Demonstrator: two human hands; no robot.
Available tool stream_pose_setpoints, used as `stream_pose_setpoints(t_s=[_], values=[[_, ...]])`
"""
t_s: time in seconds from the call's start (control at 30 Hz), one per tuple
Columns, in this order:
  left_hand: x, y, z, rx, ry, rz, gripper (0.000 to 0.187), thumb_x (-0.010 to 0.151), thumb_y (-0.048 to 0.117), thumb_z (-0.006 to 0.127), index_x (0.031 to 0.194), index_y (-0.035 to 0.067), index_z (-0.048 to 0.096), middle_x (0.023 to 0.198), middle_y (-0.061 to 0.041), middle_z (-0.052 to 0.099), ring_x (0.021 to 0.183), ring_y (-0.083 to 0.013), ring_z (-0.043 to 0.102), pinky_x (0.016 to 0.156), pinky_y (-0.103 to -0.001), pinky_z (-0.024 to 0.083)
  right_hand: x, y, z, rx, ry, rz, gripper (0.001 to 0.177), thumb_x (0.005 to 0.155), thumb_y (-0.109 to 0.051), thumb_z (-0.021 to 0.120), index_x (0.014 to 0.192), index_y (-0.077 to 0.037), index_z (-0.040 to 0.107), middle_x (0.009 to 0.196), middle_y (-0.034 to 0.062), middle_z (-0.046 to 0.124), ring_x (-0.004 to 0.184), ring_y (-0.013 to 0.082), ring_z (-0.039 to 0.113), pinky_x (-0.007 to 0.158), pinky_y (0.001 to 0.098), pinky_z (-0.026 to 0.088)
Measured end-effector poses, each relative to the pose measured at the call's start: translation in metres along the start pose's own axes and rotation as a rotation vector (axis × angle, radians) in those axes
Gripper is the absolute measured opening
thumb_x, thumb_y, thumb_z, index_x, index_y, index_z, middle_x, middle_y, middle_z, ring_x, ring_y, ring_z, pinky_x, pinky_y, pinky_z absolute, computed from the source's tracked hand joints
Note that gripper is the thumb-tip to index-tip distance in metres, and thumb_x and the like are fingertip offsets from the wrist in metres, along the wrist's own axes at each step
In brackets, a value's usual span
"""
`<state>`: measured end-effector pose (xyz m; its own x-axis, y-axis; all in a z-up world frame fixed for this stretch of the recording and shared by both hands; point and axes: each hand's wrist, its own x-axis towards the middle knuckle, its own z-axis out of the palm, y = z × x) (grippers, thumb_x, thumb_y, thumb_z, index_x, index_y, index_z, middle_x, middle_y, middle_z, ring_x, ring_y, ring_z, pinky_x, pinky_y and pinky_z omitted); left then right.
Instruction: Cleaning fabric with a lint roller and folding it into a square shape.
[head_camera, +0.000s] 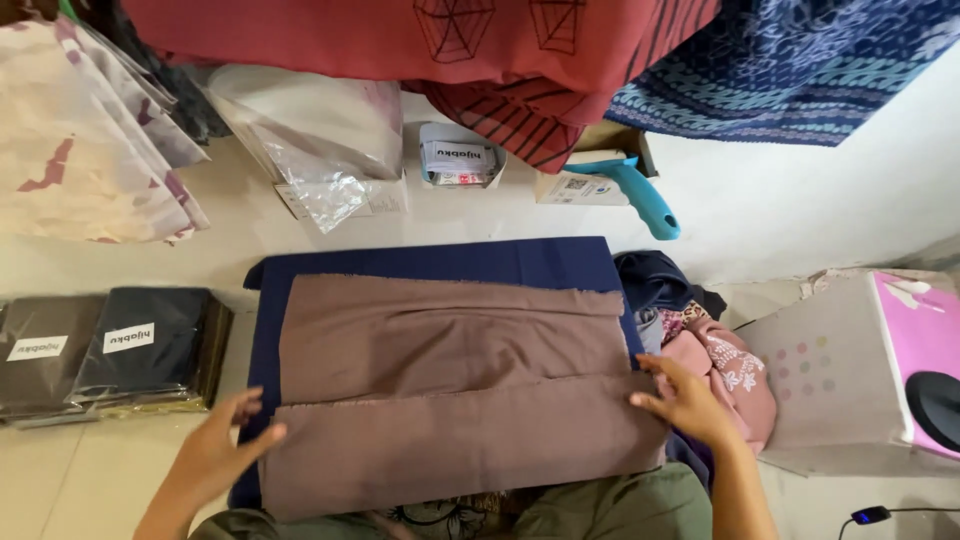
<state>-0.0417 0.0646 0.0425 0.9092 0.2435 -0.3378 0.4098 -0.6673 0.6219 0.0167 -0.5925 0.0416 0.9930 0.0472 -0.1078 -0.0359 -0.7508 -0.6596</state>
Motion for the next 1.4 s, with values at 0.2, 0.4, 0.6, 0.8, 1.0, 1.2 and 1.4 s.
stream_pose_setpoints(t_s=[0.2, 0.4, 0.6, 0.8, 1.0, 1.2, 1.4], values=[[-0.021, -0.010, 0.021, -0.158, 0.074, -0.029, 0.080, 0.072, 0.032, 0.087, 0.145, 0.015, 0.059, 0.115, -0.010, 0.077, 0.100, -0.0205, 0.071, 0.089, -0.031, 0.053, -0.018, 0.000, 0.018, 0.047, 0.025, 0.096, 0.067, 0.070, -0.020, 0.090, 0.133, -0.011, 0.069, 0.130, 0.0036, 0.074, 0.114, 0.0185, 0.070, 0.101, 0.0308, 0.053], [-0.030, -0.014, 0.029, -0.129, 0.107, -0.010, 0.044, 0.074, 0.028, 0.090, 0.109, 0.004, 0.077, 0.078, -0.007, 0.069, 0.070, -0.0197, 0.061, 0.069, -0.029, 0.047, -0.032, 0.001, 0.024, 0.094, 0.108, 0.177, 0.024, 0.075, -0.019, 0.092, 0.091, -0.006, 0.079, 0.071, 0.0015, 0.061, 0.067, 0.0134, 0.053, 0.065, 0.0256, 0.044], [-0.034, -0.017, 0.037, -0.315, 0.174, 0.108, 0.025, 0.086, 0.021, 0.081, 0.100, 0.003, 0.072, 0.085, -0.006, 0.071, 0.075, -0.0161, 0.060, 0.070, -0.028, 0.046, -0.037, 0.030, 0.033, 0.647, 0.188, -0.029, 0.010, 0.089, 0.008, 0.072, 0.094, -0.001, 0.069, 0.077, 0.0041, 0.064, 0.062, 0.0094, 0.052, 0.055, 0.0211, 0.041], [-0.036, -0.007, 0.044, -0.163, 0.269, 0.158, 0.030, 0.087, 0.031, 0.076, 0.108, 0.010, 0.074, 0.081, -0.001, 0.069, 0.072, -0.0160, 0.061, 0.070, -0.027, 0.047, -0.043, 0.000, 0.029, 0.301, 0.231, 0.061, 0.060, 0.081, -0.004, 0.080, 0.140, -0.009, 0.066, 0.117, 0.0094, 0.074, 0.098, 0.0194, 0.065, 0.090, 0.0296, 0.052], [-0.044, -0.009, 0.042, -0.324, 0.399, 0.295, 0.030, 0.083, 0.023, 0.081, 0.105, 0.002, 0.079, 0.128, -0.002, 0.069, 0.113, -0.0175, 0.064, 0.097, -0.029, 0.049, -0.036, 0.033, 0.040, 0.434, 0.316, 0.003, 0.011, 0.084, 0.000, 0.080, 0.091, 0.006, 0.073, 0.072, 0.0035, 0.061, 0.062, 0.0130, 0.050, 0.057, 0.0246, 0.044], [-0.052, -0.007, 0.036, -0.317, 0.425, 0.362, 0.023, 0.088, 0.016, 0.076, 0.108, 0.005, 0.077, 0.122, 0.003, 0.073, 0.103, -0.0147, 0.067, 0.097, -0.028, 0.048, -0.039, 0.033, 0.039, 0.605, 0.442, -0.158, 0.017, 0.087, 0.004, 0.075, 0.104, 0.002, 0.072, 0.094, -0.0016, 0.061, 0.072, 0.0083, 0.047, 0.064, 0.0188, 0.040], [-0.013, 0.047, 0.021, -0.169, 0.626, 0.356, 0.035, 0.105, 0.043, 0.064, 0.115, 0.010, 0.070, 0.104, -0.024, 0.073, 0.106, -0.0465, 0.067, 0.093, -0.055, 0.053, 0.011, -0.013, 0.026, 0.355, 0.582, -0.425, 0.020, 0.096, 0.011, 0.066, 0.098, -0.003, 0.052, 0.095, 0.0107, 0.062, 0.098, 0.0195, 0.057, 0.102, 0.0404, 0.046]])
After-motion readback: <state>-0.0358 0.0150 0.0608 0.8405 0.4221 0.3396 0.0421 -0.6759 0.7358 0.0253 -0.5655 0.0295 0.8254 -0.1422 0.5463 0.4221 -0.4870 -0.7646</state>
